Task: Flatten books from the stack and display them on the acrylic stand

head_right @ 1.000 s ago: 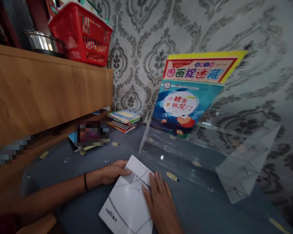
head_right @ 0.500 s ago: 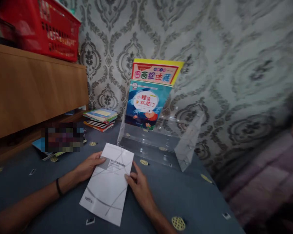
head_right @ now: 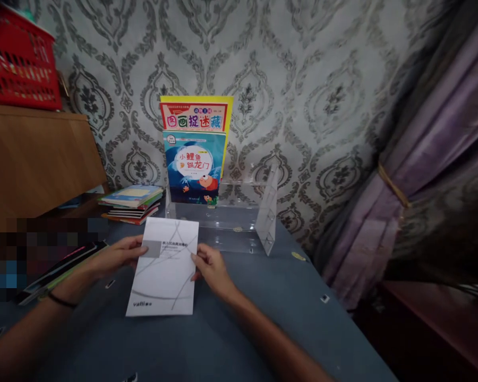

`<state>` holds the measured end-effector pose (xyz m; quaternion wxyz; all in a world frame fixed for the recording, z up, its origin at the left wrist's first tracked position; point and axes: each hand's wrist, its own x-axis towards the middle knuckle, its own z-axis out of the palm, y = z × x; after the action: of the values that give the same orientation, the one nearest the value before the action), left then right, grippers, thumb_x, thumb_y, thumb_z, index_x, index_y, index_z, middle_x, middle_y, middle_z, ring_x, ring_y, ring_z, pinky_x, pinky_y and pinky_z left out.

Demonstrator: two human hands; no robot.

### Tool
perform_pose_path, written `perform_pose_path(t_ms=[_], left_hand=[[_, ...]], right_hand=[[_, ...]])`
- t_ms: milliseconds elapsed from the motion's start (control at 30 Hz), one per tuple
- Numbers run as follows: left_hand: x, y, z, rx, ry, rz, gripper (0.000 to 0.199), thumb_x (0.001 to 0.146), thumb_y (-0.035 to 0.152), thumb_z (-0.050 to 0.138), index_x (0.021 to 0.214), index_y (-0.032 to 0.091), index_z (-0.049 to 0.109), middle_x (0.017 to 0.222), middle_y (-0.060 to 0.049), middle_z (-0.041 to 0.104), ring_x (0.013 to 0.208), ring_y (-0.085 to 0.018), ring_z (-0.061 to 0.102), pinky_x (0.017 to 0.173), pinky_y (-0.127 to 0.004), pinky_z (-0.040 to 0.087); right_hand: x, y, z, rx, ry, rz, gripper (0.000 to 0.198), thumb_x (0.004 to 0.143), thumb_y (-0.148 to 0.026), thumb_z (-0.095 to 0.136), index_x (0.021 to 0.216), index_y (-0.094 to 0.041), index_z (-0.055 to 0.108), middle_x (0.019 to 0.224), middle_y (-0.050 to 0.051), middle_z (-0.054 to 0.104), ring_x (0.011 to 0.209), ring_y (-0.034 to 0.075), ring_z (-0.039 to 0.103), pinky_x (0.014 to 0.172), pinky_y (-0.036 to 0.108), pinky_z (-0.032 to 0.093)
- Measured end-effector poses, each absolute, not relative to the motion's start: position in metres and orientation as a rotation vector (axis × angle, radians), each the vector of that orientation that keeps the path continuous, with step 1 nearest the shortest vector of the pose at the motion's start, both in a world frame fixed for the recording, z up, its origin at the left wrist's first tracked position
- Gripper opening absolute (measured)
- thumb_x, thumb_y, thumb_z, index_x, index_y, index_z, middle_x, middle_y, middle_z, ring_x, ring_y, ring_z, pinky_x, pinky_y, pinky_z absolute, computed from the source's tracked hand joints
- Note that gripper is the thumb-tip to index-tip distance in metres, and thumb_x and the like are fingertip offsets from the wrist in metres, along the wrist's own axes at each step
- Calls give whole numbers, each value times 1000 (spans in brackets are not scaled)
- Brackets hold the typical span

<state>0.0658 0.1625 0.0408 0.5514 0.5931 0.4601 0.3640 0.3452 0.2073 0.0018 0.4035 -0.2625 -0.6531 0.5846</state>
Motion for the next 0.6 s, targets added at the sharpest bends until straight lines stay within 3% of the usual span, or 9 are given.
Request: perform_pose_path(t_ms=[200, 433, 600], left_hand=[[79, 188, 94, 1691, 1120, 1062, 37, 81, 48, 71, 104, 18, 72, 91, -6, 69, 72, -14, 57, 54, -21, 45], [111, 216, 135, 1846, 1011, 1674, 30, 84, 33, 65, 109, 17, 69, 98, -5, 72, 86, -17, 62, 72, -26, 55], [122, 246, 138, 1943, 1001, 1818, 24, 87, 25, 57, 107, 16, 67, 98, -5, 70, 87, -17, 63, 71, -26, 55]], right_hand=[[346, 230, 51, -638, -1695, 1082, 29, 86, -51, 66, 89, -22, 68, 75, 1, 65, 69, 18, 61, 60, 33, 60], [350, 248, 114, -524, -1686, 535, 19, 93, -40, 58, 90, -22, 65, 79, 1, 65, 74, 18, 62, 74, 37, 60], [349, 269, 121, -501, -1630, 427, 17, 94, -38, 57, 92, -23, 64, 79, 1, 65, 74, 18, 64, 74, 37, 60]])
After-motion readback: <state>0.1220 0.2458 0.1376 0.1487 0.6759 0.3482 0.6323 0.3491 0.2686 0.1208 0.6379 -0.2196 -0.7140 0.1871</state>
